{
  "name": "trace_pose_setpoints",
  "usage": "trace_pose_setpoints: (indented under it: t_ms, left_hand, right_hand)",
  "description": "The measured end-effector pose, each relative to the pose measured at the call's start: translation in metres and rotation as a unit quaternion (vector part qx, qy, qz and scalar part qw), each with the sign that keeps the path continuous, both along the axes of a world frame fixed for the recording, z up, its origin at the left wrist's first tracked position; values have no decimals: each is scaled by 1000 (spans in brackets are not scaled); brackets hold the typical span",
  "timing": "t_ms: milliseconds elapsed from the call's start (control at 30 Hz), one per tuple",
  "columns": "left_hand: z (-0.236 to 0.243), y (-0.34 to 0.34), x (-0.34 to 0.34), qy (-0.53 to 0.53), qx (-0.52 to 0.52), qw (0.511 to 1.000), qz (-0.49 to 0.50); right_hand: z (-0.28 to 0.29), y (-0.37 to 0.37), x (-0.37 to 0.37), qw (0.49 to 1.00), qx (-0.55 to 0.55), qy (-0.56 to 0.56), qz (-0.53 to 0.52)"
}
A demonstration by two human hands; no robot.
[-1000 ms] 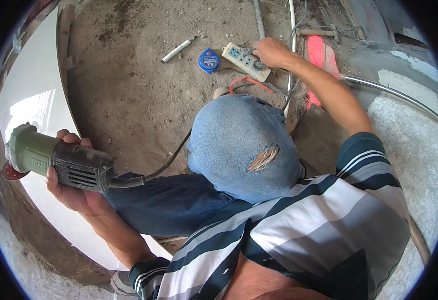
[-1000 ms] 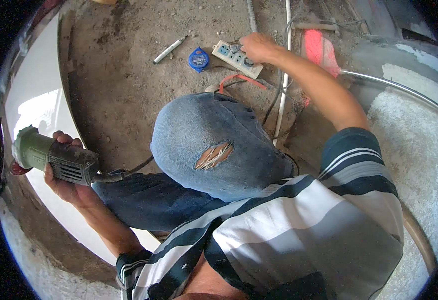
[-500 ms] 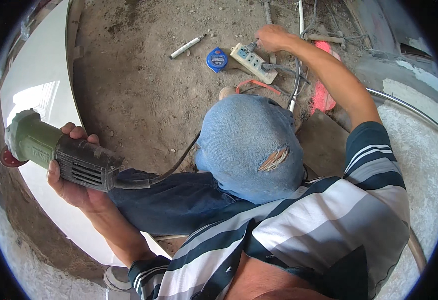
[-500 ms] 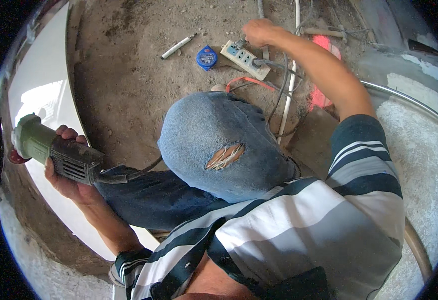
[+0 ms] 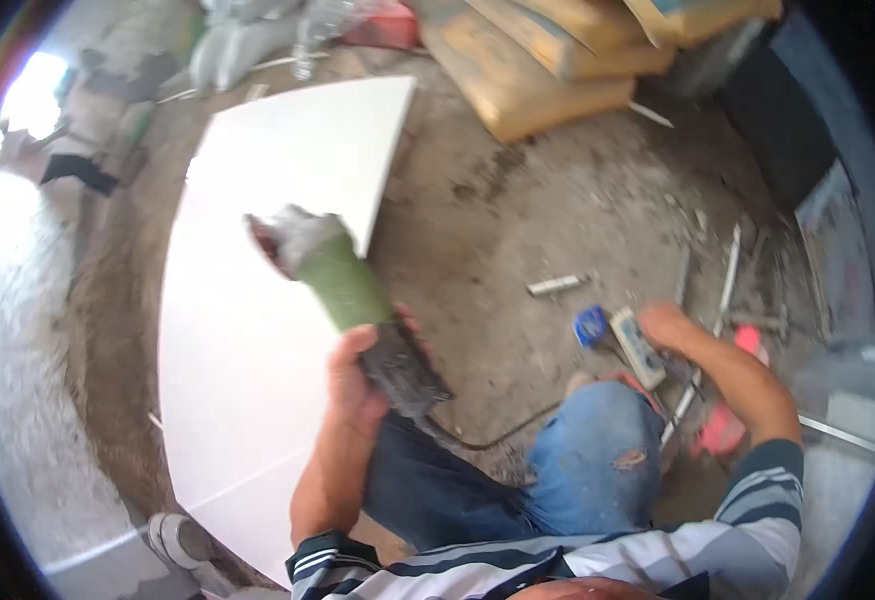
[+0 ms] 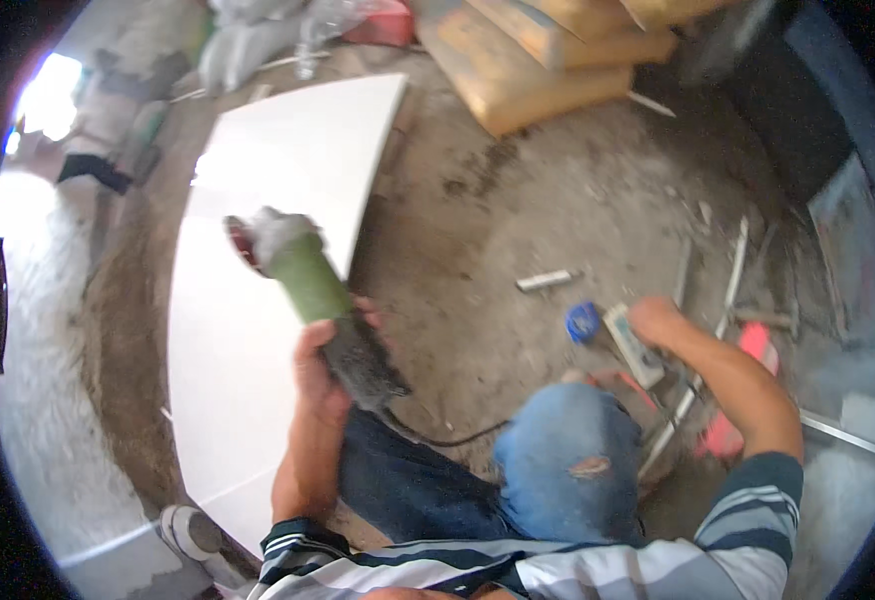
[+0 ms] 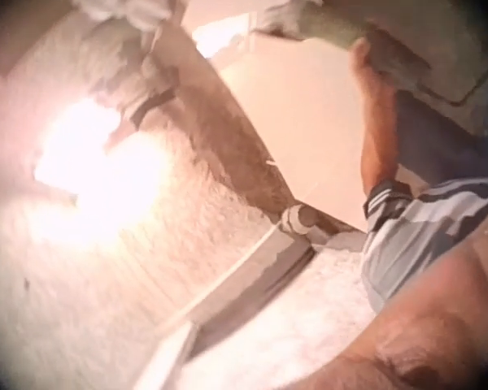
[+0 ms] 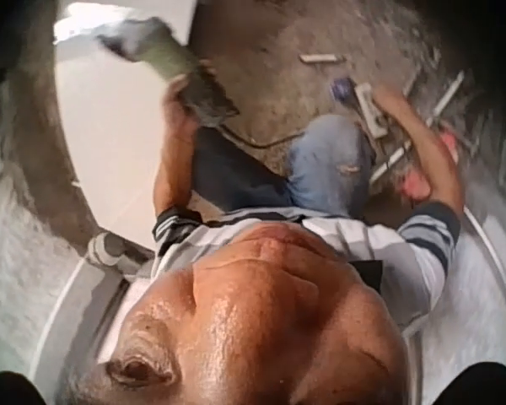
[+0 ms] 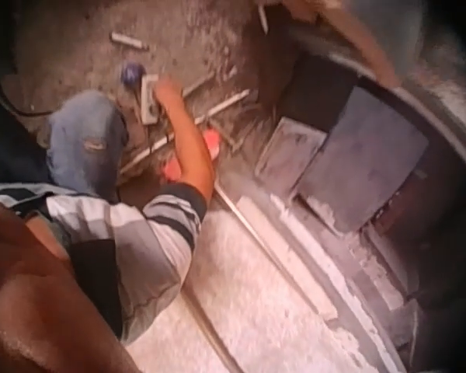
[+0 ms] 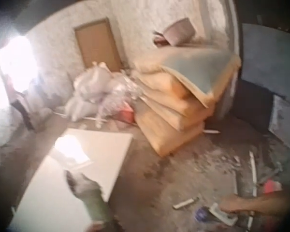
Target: Cutting a ceramic tile with an angle grinder.
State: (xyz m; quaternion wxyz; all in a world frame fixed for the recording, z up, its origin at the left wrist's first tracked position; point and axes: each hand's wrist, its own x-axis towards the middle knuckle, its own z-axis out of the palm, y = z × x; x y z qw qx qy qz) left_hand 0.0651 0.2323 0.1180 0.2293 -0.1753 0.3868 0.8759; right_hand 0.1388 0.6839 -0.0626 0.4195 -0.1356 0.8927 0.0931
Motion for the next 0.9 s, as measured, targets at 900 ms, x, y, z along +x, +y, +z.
trace_pose_setpoints:
  t_ms: [900]
  left_hand:
    - [-18, -65, -32, -28, -38, 996, -76]
  right_hand:
    - [-11, -31, -6, 989, 101, -34, -105]
